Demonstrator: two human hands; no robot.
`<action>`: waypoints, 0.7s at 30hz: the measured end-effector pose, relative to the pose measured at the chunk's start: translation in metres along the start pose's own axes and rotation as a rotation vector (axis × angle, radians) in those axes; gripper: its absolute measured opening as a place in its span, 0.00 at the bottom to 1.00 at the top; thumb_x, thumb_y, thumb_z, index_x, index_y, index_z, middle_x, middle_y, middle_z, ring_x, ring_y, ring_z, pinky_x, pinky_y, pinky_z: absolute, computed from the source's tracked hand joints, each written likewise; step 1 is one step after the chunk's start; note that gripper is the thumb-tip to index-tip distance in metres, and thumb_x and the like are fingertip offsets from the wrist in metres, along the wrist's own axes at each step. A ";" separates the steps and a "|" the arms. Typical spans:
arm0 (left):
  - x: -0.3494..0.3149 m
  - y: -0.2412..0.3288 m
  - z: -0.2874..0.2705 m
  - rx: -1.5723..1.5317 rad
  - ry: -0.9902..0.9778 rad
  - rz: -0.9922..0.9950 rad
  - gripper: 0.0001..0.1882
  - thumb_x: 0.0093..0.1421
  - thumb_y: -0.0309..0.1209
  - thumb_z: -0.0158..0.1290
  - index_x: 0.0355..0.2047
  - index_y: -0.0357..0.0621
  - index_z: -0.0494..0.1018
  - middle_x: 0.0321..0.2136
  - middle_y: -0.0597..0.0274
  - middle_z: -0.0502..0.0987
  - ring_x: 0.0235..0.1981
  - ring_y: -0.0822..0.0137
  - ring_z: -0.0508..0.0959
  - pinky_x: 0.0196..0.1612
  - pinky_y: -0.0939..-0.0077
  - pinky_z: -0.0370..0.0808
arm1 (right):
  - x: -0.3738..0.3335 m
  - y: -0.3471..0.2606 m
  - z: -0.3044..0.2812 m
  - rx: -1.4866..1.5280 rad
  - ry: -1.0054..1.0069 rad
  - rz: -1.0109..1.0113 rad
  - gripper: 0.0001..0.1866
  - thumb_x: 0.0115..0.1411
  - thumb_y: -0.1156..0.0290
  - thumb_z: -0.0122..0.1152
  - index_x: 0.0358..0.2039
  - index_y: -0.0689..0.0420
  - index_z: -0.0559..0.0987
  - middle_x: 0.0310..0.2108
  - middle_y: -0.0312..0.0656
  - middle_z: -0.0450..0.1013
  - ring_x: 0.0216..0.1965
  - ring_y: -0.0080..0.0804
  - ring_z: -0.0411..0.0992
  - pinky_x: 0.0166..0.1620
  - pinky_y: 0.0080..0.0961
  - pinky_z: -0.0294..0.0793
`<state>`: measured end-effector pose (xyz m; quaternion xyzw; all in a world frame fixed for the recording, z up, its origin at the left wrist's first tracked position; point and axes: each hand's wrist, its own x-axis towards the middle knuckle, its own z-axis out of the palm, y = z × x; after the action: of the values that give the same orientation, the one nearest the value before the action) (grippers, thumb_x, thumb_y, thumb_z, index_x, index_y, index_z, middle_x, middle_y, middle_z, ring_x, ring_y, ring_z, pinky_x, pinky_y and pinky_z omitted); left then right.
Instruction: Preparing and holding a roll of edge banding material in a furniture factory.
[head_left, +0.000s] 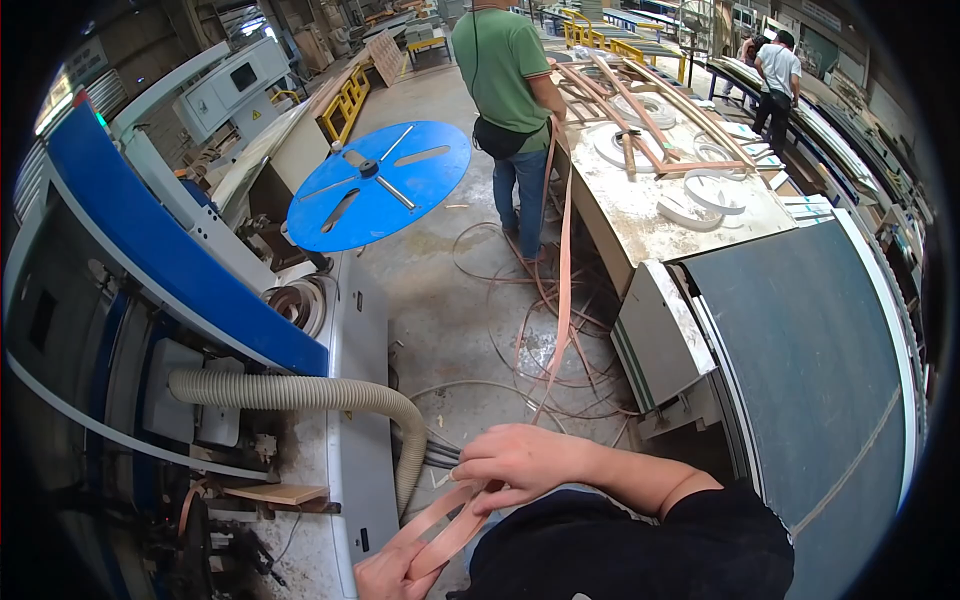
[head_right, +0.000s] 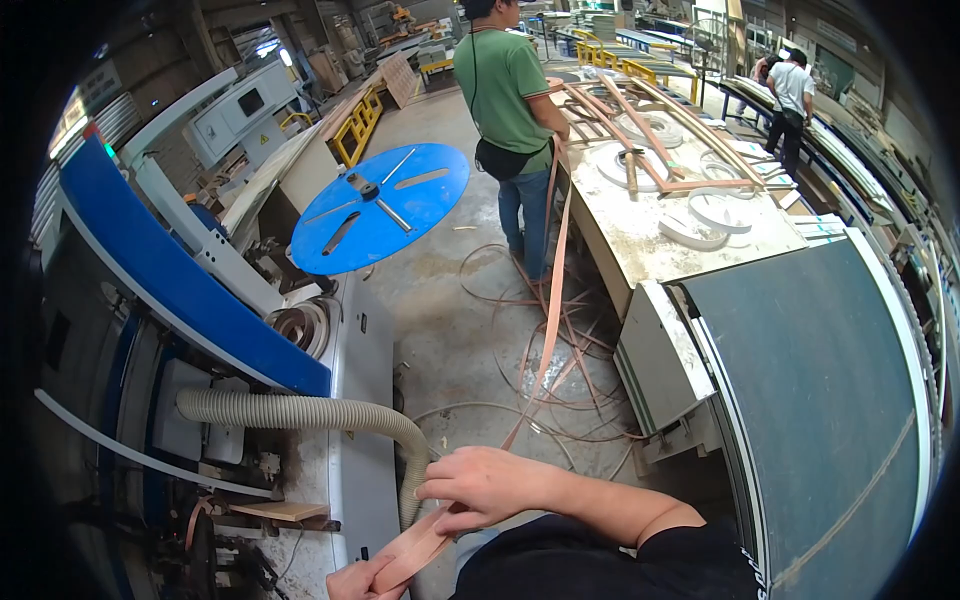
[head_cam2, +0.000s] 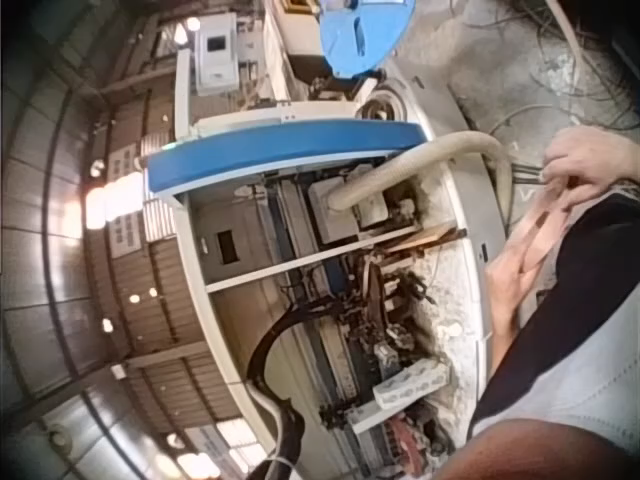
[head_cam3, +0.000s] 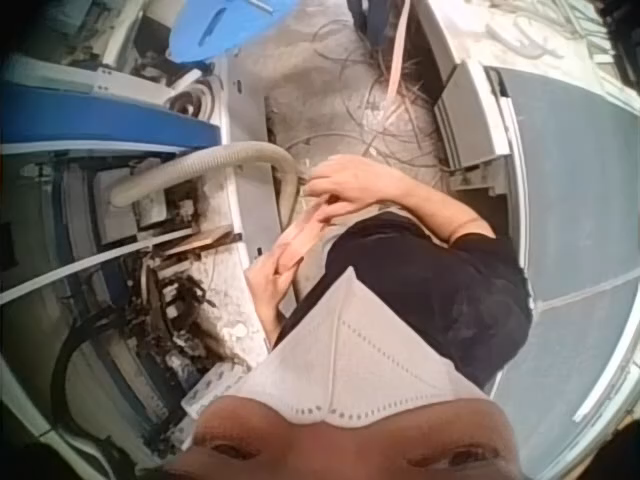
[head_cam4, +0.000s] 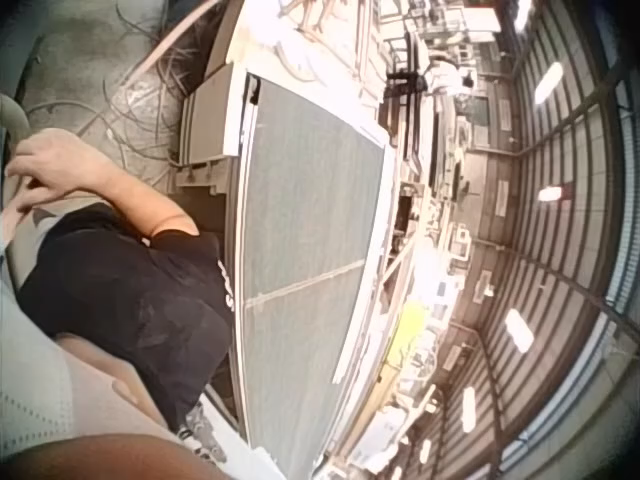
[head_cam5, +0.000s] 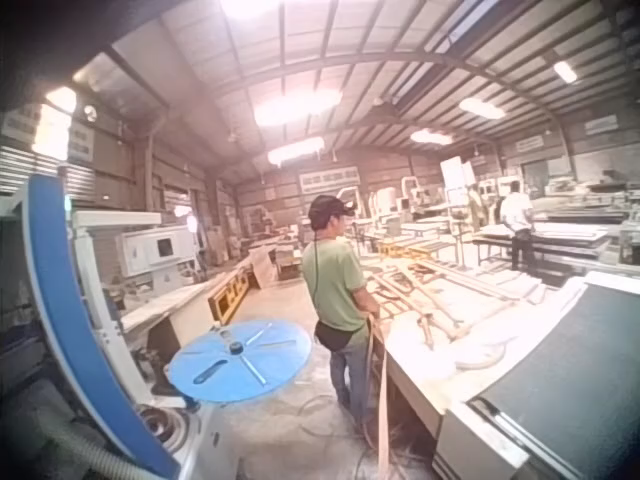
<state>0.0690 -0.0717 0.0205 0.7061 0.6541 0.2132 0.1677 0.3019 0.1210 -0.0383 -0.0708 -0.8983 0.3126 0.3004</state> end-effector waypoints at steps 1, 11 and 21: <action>0.004 0.002 0.000 -0.050 0.019 0.009 0.18 0.52 0.33 0.68 0.43 0.45 0.80 0.29 0.45 0.80 0.30 0.47 0.82 0.32 0.61 0.77 | 0.000 -0.001 0.000 0.043 -0.011 -0.018 0.27 0.57 0.50 0.66 0.47 0.58 0.76 0.41 0.43 0.75 0.41 0.44 0.75 0.42 0.37 0.74; 0.012 0.006 0.006 -0.002 0.044 0.205 0.17 0.48 0.29 0.68 0.41 0.46 0.81 0.29 0.49 0.81 0.31 0.48 0.82 0.34 0.61 0.78 | 0.000 -0.014 0.032 0.077 -0.082 -0.101 0.18 0.48 0.65 0.67 0.33 0.58 0.69 0.30 0.45 0.72 0.34 0.50 0.73 0.36 0.43 0.72; 0.010 0.000 0.018 -0.077 0.030 0.220 0.24 0.47 0.34 0.68 0.47 0.49 0.79 0.29 0.50 0.80 0.30 0.48 0.80 0.33 0.58 0.76 | -0.007 -0.016 0.027 0.118 -0.176 -0.006 0.12 0.49 0.70 0.65 0.28 0.59 0.71 0.25 0.47 0.72 0.30 0.52 0.74 0.33 0.46 0.72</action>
<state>0.0789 -0.0608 0.0057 0.7634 0.5664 0.2660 0.1603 0.2930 0.0922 -0.0484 -0.0224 -0.9015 0.3692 0.2247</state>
